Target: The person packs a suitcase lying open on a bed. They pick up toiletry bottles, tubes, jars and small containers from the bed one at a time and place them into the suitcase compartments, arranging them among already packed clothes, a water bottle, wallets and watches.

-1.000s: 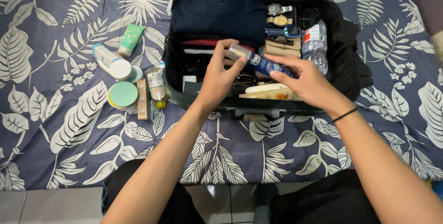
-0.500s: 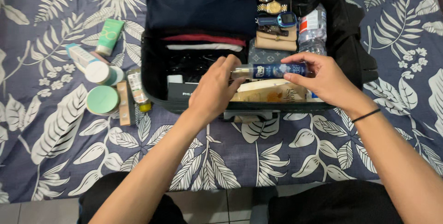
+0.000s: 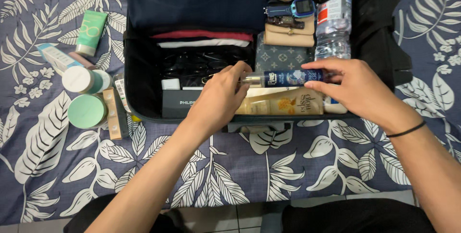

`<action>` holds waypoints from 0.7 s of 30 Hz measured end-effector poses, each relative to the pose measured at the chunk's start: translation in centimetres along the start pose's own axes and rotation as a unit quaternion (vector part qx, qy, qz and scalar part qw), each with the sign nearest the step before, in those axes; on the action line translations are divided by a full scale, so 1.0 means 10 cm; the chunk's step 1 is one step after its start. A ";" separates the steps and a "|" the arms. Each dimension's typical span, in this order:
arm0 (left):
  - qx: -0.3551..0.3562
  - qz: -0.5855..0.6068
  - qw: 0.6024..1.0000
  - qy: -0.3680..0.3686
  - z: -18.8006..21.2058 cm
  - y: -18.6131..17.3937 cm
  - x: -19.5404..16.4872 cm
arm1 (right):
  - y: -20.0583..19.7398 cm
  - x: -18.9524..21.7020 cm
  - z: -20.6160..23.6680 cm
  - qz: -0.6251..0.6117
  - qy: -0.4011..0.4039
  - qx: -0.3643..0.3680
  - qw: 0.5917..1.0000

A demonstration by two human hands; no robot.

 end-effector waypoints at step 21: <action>0.025 -0.007 0.999 -0.032 -0.10 0.09 0.16 | 0.09 -0.14 -0.28 0.002 -0.084 0.032 0.996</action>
Point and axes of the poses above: each hand's wrist, its own z-axis away from the middle knuckle, its own y-axis out of the palm, x = y × z, the point moved 5 cm from there along -z, towards the middle knuckle, and after that the axes turned 1 degree about z, right-handed, at the moved point
